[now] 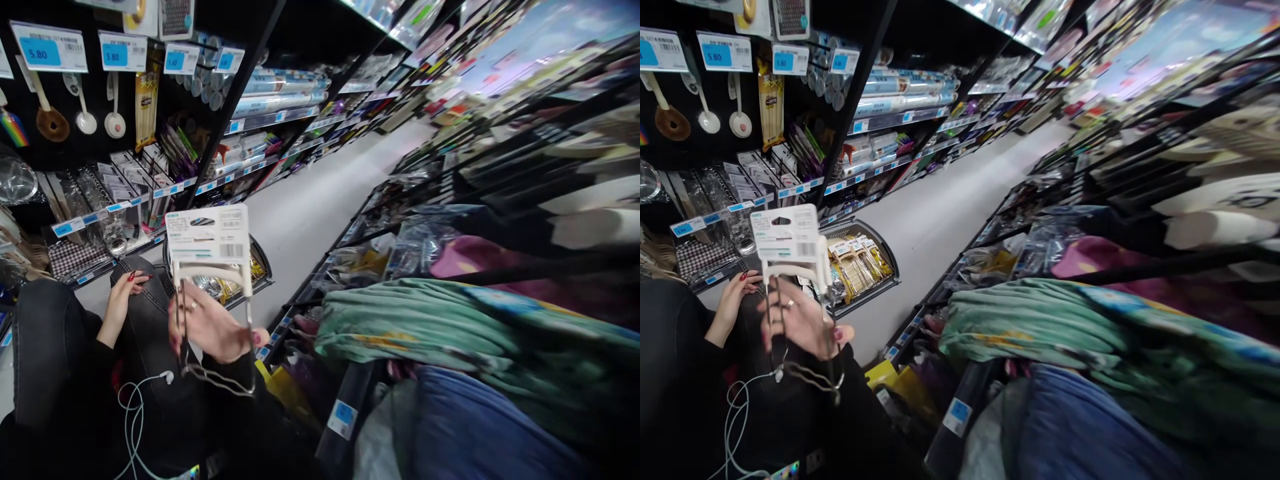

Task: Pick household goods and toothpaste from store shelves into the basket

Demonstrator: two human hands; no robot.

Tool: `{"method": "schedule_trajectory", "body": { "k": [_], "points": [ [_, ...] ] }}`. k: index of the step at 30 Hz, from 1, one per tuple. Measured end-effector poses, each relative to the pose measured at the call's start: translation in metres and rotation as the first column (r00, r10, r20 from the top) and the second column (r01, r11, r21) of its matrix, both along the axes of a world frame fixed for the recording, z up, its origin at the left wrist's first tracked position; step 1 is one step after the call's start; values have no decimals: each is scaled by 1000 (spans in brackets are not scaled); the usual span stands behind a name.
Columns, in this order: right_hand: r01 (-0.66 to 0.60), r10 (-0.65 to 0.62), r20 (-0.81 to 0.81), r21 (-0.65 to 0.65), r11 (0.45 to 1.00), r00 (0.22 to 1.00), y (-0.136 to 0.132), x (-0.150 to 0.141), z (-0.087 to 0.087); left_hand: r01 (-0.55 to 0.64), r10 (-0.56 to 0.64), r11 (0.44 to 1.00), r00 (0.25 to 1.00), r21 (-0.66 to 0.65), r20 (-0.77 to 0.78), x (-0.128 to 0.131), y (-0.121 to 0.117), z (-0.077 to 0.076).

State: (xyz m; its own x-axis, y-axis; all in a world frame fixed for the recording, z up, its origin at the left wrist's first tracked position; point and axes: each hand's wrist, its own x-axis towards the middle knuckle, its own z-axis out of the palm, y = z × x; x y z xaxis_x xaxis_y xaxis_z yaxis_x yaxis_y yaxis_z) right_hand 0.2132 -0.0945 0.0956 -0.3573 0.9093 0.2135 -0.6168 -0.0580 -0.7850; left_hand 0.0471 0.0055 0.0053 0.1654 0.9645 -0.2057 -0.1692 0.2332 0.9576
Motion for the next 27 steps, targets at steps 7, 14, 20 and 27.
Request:
{"method": "schedule_trajectory", "body": {
  "k": [7,14,20,27],
  "points": [
    [491,-493,865,390,779,95,27,102,-24,2,-1,1000,1000,-30,27,-2,2,4],
    [510,-9,898,259,821,-441,70,204,-128,-8,9,999,1000,-31,25,-1,3,3],
    [435,16,867,233,870,-498,84,225,-165,-18,18,999,1000,-27,14,1,3,0],
    [444,57,854,212,871,-518,89,233,-185,-19,19,1000,1000,-25,14,1,4,-3]
  ]
}}
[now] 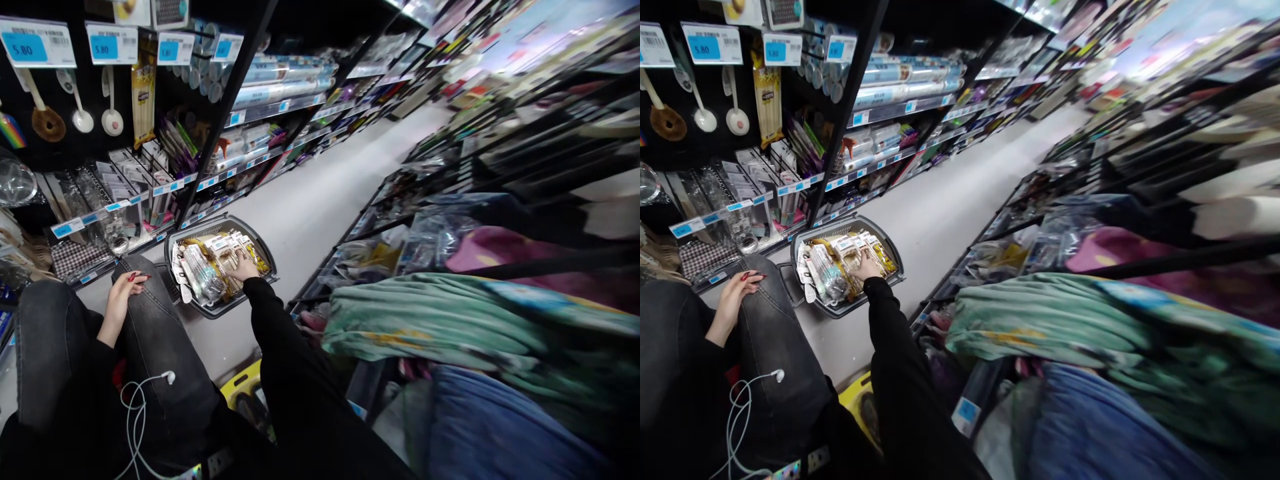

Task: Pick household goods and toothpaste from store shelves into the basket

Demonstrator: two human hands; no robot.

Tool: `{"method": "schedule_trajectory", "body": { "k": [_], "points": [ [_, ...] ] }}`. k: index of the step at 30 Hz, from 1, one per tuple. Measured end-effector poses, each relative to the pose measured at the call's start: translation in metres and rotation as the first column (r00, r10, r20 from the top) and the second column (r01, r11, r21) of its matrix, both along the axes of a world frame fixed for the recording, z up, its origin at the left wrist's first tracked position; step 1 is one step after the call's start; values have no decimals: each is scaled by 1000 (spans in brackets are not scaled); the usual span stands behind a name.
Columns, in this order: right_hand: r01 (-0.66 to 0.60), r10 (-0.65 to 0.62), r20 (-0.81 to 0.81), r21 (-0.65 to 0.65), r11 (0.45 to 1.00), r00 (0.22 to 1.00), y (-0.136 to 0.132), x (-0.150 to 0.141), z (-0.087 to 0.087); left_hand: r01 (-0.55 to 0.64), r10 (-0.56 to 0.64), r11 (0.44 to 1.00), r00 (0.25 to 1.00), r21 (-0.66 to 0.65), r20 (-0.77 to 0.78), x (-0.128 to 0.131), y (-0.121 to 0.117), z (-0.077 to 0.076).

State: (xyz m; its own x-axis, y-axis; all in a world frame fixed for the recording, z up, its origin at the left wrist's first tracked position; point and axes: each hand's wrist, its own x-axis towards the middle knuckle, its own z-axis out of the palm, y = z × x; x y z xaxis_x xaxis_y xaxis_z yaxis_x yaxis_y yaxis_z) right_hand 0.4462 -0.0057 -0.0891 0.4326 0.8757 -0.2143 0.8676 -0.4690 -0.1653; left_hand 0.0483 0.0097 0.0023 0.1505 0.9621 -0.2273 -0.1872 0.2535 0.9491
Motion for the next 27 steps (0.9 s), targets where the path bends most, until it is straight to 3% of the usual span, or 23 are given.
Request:
{"method": "schedule_trajectory", "body": {
  "k": [5,9,14,16,19,22,24,25,27],
  "points": [
    [22,-21,12,-27,999,1000,-5,5,-16,7,-7,1000,1000,18,3,0,1,-3],
    [37,-36,17,-43,998,999,-9,0,-17,-4,4,1000,1000,6,6,1,0,-2],
    [82,-81,23,-43,996,996,-10,-17,4,-9,9,1000,1000,-8,6,0,1,-2],
    [82,-83,14,53,995,996,-9,-30,21,-9,9,1000,1000,-13,8,1,2,-5],
    [-18,41,-62,332,943,997,-8,-68,52,3,-2,998,1000,-64,16,5,1,-9],
    [-198,373,-218,558,806,902,-10,-132,78,-32,32,999,999,-26,-3,11,-5,-7],
    [-280,549,-258,647,709,795,-11,-183,89,-63,63,998,998,16,-24,13,-9,-2],
    [-287,585,-272,668,686,764,-10,-207,93,-89,91,995,995,39,-40,11,-10,2],
    [-294,582,-281,652,699,763,-7,-251,96,-242,254,965,959,99,-128,1,-11,13]
  ]
}}
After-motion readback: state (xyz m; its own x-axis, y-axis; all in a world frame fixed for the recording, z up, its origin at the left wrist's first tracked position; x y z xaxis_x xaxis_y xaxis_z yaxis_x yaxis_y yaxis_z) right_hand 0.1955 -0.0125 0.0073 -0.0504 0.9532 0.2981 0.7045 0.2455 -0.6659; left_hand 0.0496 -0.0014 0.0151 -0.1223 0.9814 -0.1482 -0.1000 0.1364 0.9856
